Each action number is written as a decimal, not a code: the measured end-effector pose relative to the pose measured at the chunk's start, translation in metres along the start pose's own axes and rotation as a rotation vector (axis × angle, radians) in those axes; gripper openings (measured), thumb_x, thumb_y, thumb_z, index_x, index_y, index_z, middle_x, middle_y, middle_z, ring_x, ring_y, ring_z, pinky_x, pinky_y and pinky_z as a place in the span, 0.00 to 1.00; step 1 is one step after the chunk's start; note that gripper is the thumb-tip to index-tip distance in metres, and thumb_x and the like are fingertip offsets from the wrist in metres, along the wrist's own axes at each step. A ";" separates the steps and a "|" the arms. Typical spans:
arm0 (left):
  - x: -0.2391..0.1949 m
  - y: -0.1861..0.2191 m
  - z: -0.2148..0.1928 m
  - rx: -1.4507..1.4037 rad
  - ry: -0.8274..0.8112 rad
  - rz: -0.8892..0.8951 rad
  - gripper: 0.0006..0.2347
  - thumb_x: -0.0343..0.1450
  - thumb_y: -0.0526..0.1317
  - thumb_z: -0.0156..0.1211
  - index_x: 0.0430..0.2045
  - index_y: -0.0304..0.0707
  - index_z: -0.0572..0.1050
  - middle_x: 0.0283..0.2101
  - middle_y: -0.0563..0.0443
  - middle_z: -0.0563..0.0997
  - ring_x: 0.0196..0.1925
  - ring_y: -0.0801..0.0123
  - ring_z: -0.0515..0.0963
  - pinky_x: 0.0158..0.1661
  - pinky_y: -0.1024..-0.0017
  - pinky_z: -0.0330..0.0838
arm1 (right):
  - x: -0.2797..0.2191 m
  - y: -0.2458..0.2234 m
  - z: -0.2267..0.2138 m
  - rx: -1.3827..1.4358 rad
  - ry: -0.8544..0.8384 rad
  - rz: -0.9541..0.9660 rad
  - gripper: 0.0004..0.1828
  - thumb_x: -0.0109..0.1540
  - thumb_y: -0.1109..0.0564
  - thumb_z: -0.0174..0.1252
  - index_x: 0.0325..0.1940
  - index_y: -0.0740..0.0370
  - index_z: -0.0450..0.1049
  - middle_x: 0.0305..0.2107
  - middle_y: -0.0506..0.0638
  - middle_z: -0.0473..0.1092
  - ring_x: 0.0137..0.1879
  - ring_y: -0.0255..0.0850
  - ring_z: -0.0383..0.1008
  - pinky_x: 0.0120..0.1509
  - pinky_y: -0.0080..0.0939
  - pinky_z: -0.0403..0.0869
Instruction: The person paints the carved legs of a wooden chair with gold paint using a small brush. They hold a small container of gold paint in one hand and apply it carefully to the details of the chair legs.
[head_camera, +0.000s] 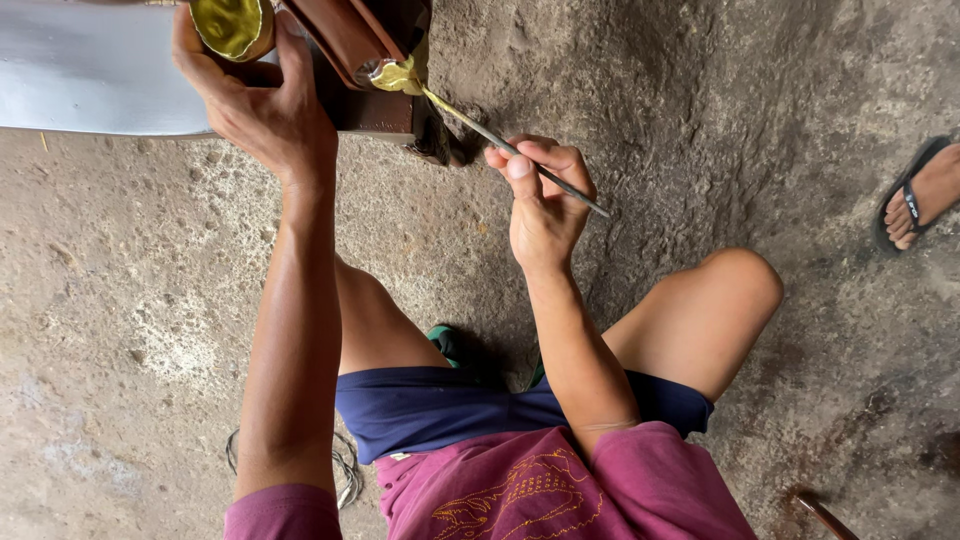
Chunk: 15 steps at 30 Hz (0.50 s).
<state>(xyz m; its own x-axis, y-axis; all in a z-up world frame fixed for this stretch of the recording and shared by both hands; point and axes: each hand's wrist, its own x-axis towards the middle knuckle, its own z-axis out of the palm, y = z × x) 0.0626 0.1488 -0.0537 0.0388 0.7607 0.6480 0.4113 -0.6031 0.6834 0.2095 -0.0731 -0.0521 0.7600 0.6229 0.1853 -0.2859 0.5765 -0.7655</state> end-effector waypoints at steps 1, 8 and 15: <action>0.001 0.001 0.000 0.002 0.001 0.003 0.26 0.79 0.37 0.74 0.67 0.43 0.62 0.57 0.46 0.81 0.55 0.64 0.85 0.55 0.68 0.85 | 0.000 -0.001 0.000 0.005 -0.003 -0.003 0.06 0.70 0.67 0.59 0.52 0.63 0.74 0.47 0.58 0.76 0.51 0.44 0.81 0.59 0.47 0.82; 0.003 0.005 0.001 -0.008 0.007 0.020 0.25 0.78 0.38 0.73 0.65 0.42 0.62 0.57 0.45 0.81 0.56 0.63 0.85 0.56 0.67 0.85 | 0.001 -0.002 0.002 0.007 -0.006 -0.013 0.06 0.71 0.67 0.58 0.52 0.64 0.74 0.46 0.58 0.77 0.48 0.44 0.80 0.58 0.47 0.82; 0.000 0.006 0.000 -0.048 0.009 0.006 0.25 0.78 0.37 0.75 0.66 0.43 0.63 0.54 0.45 0.82 0.55 0.63 0.85 0.55 0.67 0.85 | -0.003 -0.009 0.001 -0.016 -0.017 -0.039 0.07 0.71 0.67 0.59 0.53 0.63 0.74 0.48 0.58 0.76 0.51 0.44 0.80 0.60 0.46 0.82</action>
<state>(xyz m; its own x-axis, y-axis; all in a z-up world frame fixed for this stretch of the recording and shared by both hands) 0.0652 0.1453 -0.0502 0.0327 0.7546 0.6554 0.3670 -0.6190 0.6944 0.2088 -0.0794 -0.0453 0.7606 0.6087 0.2258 -0.2463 0.5923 -0.7671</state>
